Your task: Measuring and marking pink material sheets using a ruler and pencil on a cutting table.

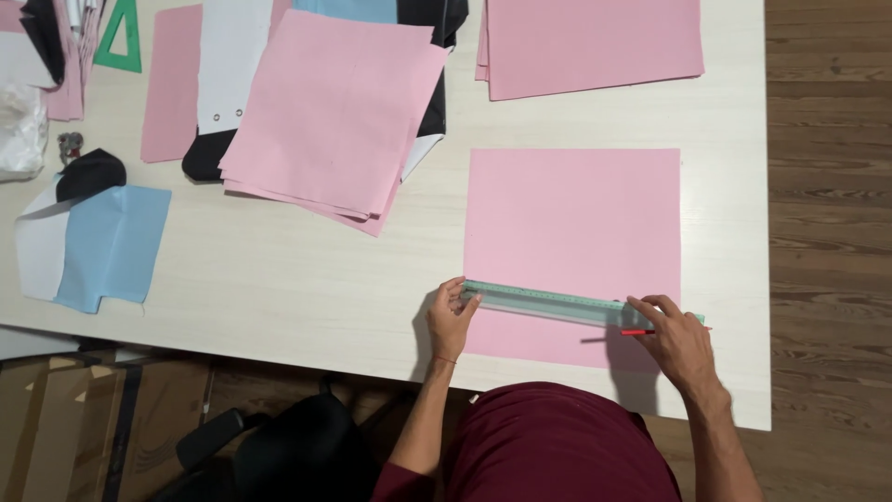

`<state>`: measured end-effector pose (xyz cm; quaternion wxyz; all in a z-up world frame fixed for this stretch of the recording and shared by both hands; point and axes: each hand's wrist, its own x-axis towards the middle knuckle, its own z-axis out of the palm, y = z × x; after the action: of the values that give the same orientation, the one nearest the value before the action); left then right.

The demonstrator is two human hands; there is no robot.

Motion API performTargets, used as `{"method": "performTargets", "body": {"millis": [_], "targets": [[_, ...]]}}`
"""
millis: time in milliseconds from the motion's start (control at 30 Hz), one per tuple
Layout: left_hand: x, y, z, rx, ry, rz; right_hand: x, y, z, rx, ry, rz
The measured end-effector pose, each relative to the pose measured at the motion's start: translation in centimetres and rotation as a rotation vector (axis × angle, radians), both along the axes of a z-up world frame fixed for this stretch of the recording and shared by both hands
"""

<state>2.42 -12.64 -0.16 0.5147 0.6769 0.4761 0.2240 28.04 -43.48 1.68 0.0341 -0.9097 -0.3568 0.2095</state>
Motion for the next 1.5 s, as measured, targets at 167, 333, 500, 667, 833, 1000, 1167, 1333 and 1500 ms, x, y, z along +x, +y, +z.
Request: {"method": "performTargets", "body": {"millis": [167, 333, 500, 667, 833, 1000, 1167, 1333, 1500], "targets": [[0.3, 1.0, -1.2, 0.235, 0.047, 0.006, 0.9, 0.7, -3.0, 0.047, -0.108, 0.044], [1.1, 1.6, 0.6, 0.567, 0.05, -0.06, 0.7, 2.3, -2.8, 0.163, -0.167, 0.019], [0.4, 1.6, -0.3, 0.557, 0.04, -0.066, 0.1, 0.0, -4.1, 0.296, -0.33, -0.108], [0.5, 1.8, 0.1, 0.57, 0.018, -0.094, 0.0, -2.7, -4.8, 0.326, -0.665, -0.208], [0.1, 2.4, -1.6, 0.583, 0.013, -0.106, 0.0, -3.0, -6.9, 0.433, -0.76, -0.27], [0.3, 2.1, -0.4, 0.6, 0.02, -0.106, -0.6, -2.5, -5.4, 0.494, -0.731, -0.28], [0.3, 2.0, 0.0, 0.576, 0.029, -0.111, -0.7, -2.2, -5.2, 0.503, -0.72, -0.284], [0.3, 2.0, 0.1, 0.569, 0.071, -0.108, -0.7, -1.7, -4.5, 0.511, -0.708, -0.289], [0.4, 2.0, -0.1, 0.584, 0.05, -0.103, -0.7, -1.9, -4.6, 0.526, -0.683, -0.289]]}}
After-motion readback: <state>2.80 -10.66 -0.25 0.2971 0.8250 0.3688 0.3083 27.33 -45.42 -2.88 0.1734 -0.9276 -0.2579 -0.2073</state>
